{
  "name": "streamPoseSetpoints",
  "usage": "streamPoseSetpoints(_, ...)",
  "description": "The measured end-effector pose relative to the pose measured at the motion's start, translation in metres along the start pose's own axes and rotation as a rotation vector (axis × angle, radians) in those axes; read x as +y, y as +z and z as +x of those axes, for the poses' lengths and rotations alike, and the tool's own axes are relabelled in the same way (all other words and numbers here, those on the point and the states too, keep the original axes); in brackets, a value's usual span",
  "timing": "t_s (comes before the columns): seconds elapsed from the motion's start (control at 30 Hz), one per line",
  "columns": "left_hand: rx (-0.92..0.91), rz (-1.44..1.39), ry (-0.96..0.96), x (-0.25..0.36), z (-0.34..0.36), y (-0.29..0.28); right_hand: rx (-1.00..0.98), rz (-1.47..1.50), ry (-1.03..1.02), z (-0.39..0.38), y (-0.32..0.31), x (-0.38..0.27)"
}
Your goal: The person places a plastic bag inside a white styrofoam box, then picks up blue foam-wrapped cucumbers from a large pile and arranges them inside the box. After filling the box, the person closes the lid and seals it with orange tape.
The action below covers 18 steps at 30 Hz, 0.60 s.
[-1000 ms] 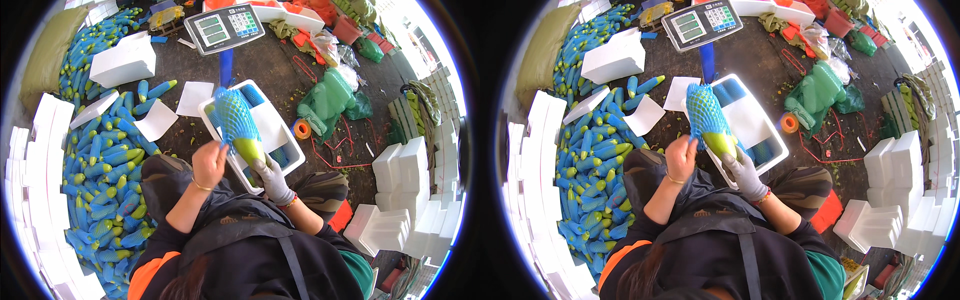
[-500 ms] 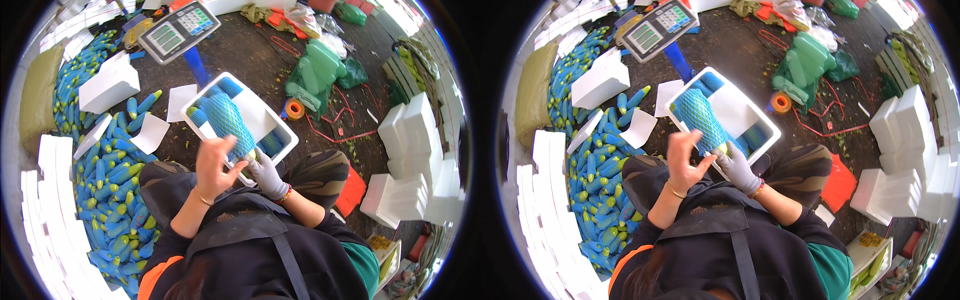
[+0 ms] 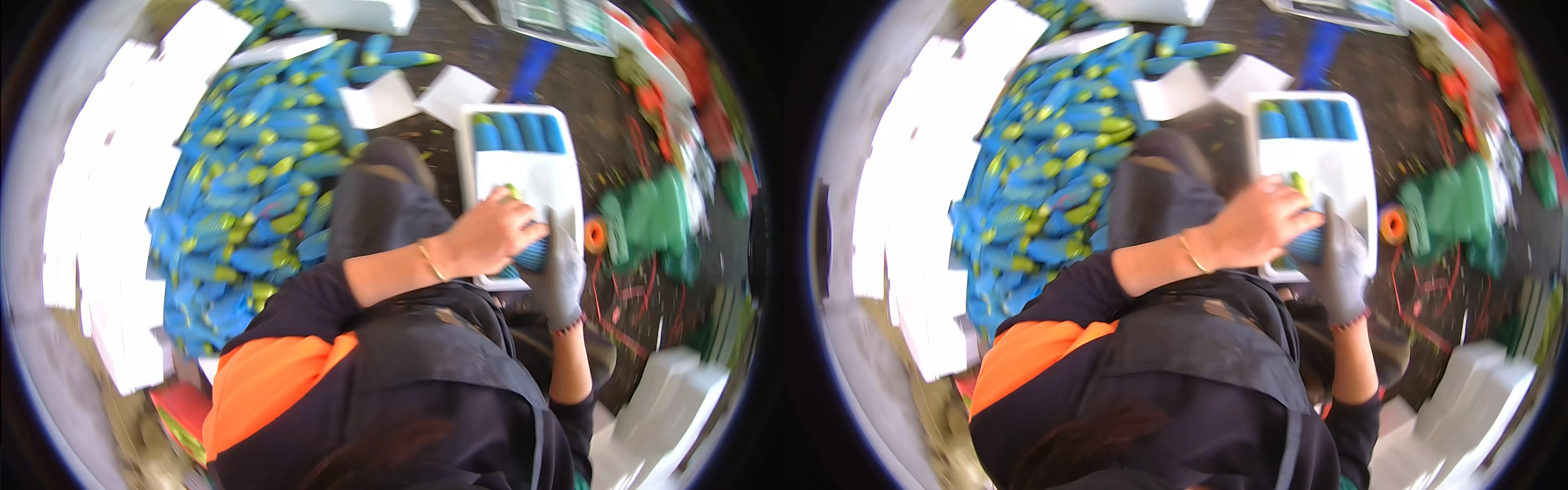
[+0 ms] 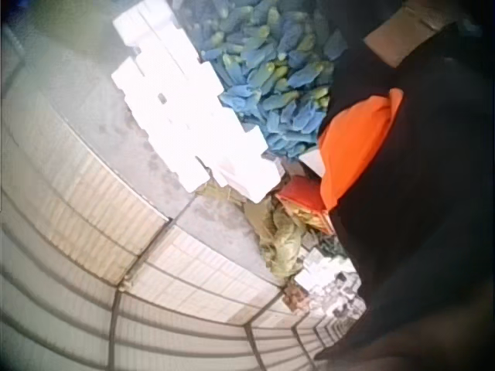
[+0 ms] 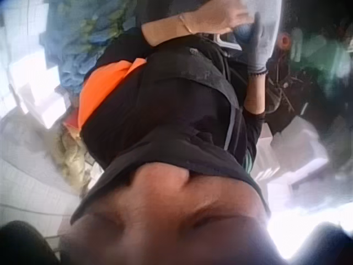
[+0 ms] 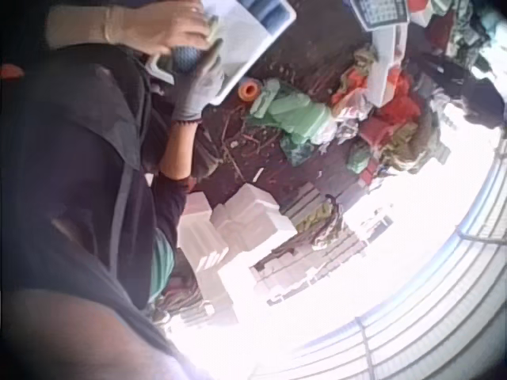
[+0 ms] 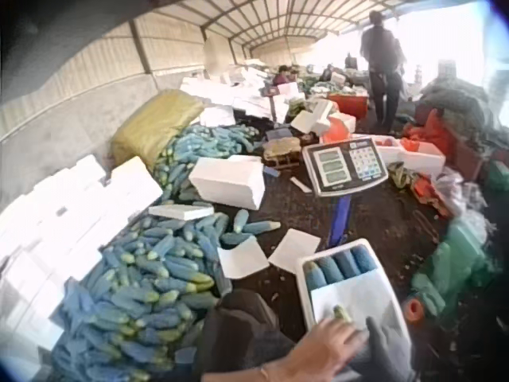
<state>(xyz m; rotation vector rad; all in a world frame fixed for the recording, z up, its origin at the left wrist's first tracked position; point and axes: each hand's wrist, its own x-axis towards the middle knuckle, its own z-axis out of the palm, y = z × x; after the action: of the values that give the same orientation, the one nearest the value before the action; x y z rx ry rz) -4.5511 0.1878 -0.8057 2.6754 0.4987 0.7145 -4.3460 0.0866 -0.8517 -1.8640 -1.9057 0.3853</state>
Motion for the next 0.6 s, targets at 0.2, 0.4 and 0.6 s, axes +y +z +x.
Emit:
streamPoseSetpoints(0.2,0.541,-0.031,-0.442,-0.086,-0.138,-0.037,0.114,0.002,0.414,-0.009,0.117,0.102)
streamPoseSetpoints(0.4,0.431,0.098,-1.128,-0.119,-0.365,0.003,-0.132,-0.129,0.382,-0.033,0.108,0.160)
streamPoseSetpoints(0.6,0.292,0.565,-1.234,-0.191,-0.482,-0.015,0.056,0.116,0.458,-0.031,0.072,0.111)
